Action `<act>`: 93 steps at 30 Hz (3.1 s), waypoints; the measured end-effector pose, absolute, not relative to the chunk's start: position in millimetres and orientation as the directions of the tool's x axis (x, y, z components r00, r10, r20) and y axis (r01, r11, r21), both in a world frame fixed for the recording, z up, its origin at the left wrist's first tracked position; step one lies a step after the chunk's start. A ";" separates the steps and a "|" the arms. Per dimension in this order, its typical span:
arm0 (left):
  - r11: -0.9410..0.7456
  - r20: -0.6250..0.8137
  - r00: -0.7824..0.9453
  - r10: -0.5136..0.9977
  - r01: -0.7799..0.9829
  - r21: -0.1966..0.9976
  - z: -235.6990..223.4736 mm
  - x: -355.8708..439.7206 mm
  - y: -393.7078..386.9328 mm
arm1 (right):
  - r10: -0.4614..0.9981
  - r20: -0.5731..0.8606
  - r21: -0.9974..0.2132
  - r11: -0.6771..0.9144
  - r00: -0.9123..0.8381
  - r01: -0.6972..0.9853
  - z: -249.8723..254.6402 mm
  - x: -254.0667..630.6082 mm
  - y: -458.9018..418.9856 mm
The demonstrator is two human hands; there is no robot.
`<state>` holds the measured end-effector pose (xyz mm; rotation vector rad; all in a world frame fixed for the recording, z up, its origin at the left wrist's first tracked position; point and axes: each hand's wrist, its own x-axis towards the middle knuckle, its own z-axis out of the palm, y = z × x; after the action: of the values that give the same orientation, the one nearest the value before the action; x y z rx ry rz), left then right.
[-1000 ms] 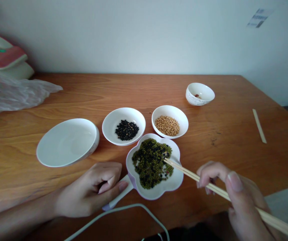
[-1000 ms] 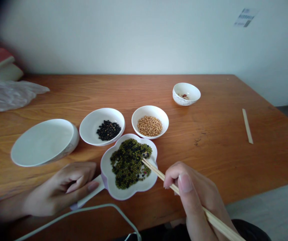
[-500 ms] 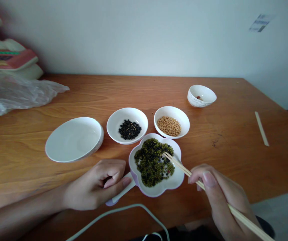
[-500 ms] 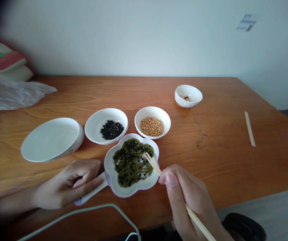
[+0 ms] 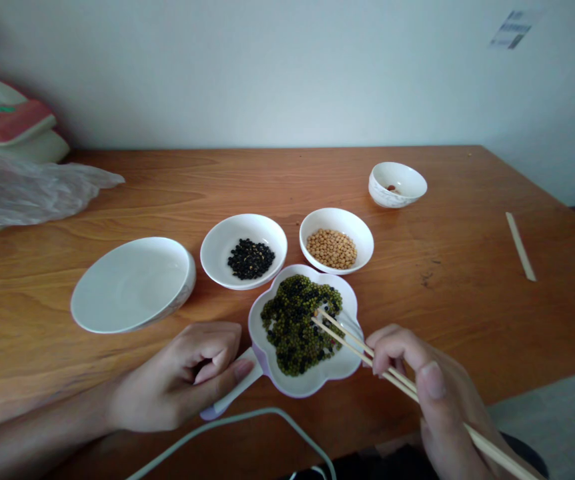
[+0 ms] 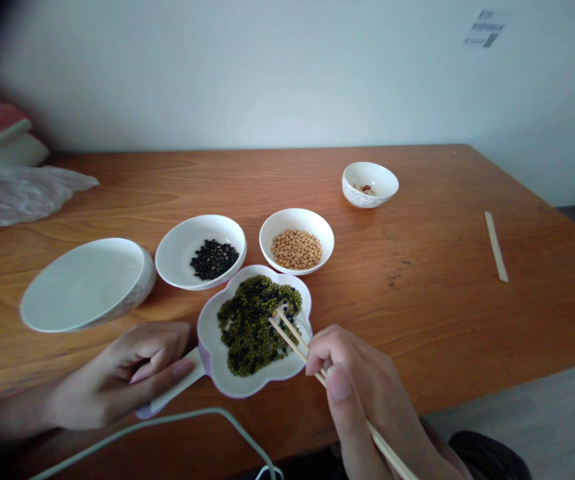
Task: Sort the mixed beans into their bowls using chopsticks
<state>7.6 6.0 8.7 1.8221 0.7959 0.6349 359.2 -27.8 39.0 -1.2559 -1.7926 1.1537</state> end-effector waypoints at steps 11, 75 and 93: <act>-0.308 0.084 0.653 0.753 0.236 0.922 9.5 4.6 4.3 | 0.948 0.175 -0.876 0.273 -0.265 0.397 48.8 363.4 -20.2; -0.384 0.134 0.655 0.744 0.254 0.888 12.7 7.7 6.7 | 0.934 0.080 -0.943 0.184 -0.347 0.277 48.9 348.4 16.7; -0.375 0.135 0.664 0.736 0.233 0.897 14.9 7.7 6.3 | 0.846 0.259 -0.851 0.428 -0.466 0.304 49.3 327.8 31.5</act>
<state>7.7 6.3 14.9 1.9247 0.7582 0.6622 327.8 31.5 49.3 -0.9694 -1.9809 0.9850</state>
